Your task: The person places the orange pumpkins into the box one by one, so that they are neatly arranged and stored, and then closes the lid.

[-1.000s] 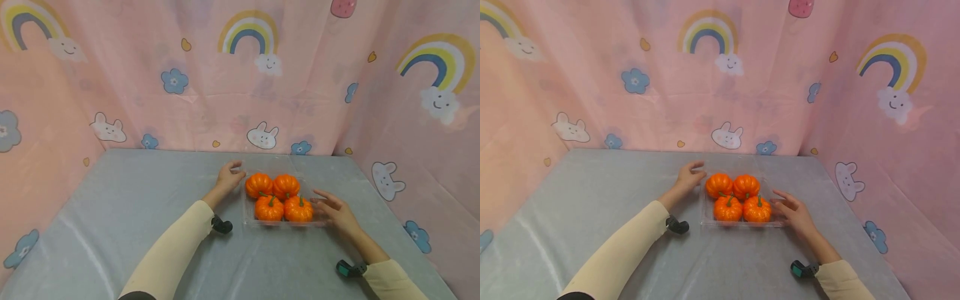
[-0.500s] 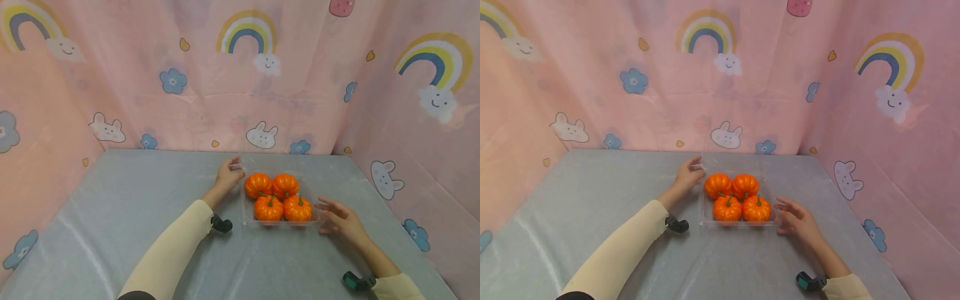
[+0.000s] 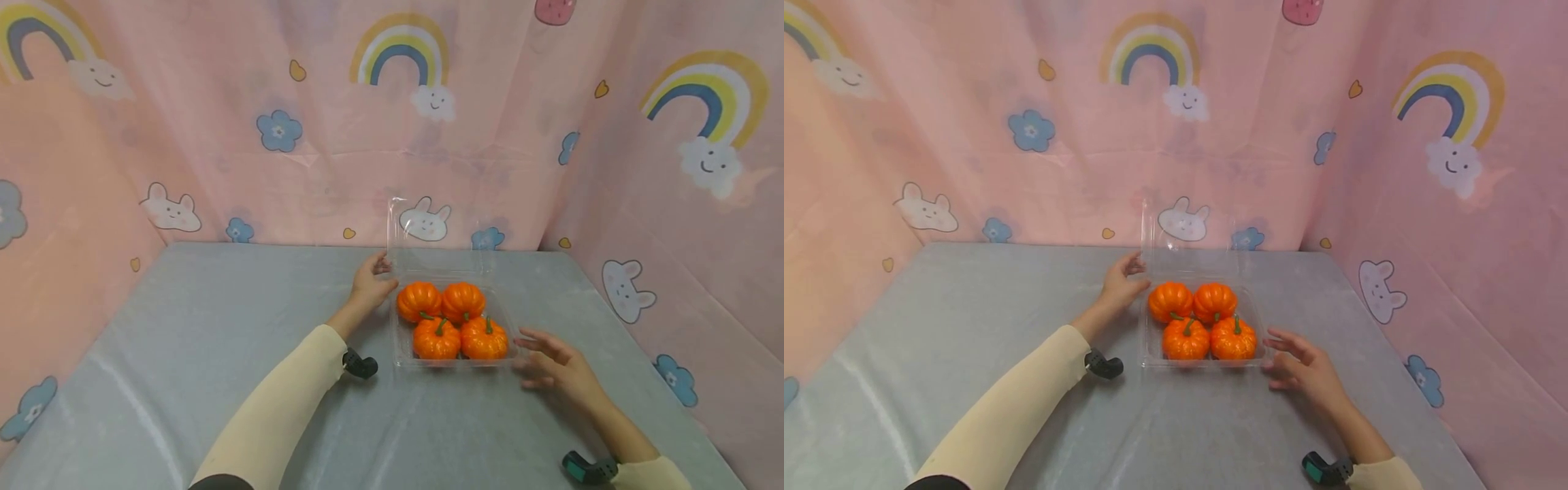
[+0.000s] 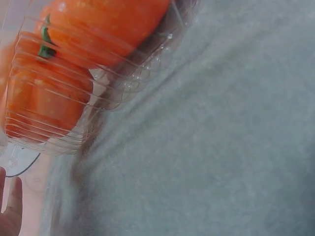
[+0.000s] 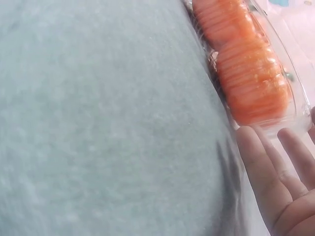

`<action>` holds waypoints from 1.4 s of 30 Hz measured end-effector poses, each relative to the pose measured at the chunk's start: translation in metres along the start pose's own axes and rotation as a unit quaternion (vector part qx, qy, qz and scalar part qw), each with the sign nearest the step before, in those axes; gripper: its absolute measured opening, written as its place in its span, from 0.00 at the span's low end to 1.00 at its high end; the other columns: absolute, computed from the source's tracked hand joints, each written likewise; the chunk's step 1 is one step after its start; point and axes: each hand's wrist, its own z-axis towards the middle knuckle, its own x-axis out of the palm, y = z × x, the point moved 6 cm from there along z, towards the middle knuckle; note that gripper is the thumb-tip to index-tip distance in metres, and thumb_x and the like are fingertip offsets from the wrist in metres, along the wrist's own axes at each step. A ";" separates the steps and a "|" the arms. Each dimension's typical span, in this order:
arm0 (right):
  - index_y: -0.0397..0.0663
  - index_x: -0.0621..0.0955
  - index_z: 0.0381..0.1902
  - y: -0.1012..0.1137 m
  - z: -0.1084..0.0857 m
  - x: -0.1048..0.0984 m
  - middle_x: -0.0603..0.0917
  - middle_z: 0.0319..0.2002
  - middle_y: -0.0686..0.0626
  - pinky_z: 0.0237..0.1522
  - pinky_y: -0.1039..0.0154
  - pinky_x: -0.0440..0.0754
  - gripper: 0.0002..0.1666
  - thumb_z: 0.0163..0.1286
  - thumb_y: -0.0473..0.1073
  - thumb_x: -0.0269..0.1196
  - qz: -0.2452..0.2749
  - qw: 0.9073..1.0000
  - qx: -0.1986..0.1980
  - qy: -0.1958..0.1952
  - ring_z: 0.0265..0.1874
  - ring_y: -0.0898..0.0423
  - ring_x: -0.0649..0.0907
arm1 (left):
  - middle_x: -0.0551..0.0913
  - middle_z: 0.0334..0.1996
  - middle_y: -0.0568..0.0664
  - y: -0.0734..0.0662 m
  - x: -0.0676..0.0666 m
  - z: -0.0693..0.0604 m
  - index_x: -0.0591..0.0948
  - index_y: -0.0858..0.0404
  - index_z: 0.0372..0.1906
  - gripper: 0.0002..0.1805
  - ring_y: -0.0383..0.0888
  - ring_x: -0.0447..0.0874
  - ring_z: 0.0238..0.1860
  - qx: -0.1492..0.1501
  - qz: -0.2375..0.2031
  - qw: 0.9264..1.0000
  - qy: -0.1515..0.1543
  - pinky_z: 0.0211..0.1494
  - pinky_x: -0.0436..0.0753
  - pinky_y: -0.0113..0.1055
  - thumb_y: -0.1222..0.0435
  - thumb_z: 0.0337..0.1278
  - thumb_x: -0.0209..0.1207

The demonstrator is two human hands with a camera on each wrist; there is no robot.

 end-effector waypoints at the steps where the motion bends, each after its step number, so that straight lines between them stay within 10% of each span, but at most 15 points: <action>1: 0.38 0.63 0.70 0.000 -0.001 0.000 0.82 0.52 0.66 0.38 0.52 0.87 0.29 0.75 0.42 0.53 0.004 1.000 -0.004 0.002 0.43 0.55 0.87 | 0.78 0.51 0.57 0.000 0.000 0.000 0.69 0.63 0.67 0.36 0.53 0.78 0.58 0.000 0.002 1.000 0.001 0.58 0.81 0.43 0.75 0.48 0.64; 15: 0.37 0.64 0.69 0.000 -0.003 0.005 0.82 0.52 0.65 0.39 0.58 0.87 0.27 0.75 0.37 0.51 0.053 0.998 -0.016 0.004 0.43 0.57 0.87 | 0.80 0.49 0.63 -0.012 -0.006 -0.011 0.75 0.66 0.59 0.22 0.57 0.80 0.53 0.068 -0.045 0.997 0.000 0.57 0.81 0.48 0.72 0.57 0.58; 28: 0.40 0.62 0.70 0.005 -0.001 0.005 0.84 0.51 0.62 0.38 0.57 0.87 0.26 0.78 0.43 0.45 0.090 0.995 -0.036 0.015 0.43 0.53 0.88 | 0.81 0.53 0.60 -0.021 -0.016 -0.030 0.76 0.64 0.56 0.18 0.52 0.79 0.55 0.119 0.013 0.992 0.040 0.64 0.75 0.46 0.69 0.62 0.53; 42: 0.53 0.67 0.66 0.008 -0.001 0.001 0.85 0.50 0.61 0.40 0.54 0.87 0.22 0.80 0.50 0.39 0.100 0.995 -0.004 0.015 0.43 0.54 0.87 | 0.80 0.58 0.54 -0.020 -0.025 -0.049 0.79 0.62 0.54 0.17 0.53 0.75 0.61 0.078 0.044 0.994 0.064 0.67 0.70 0.53 0.59 0.71 0.47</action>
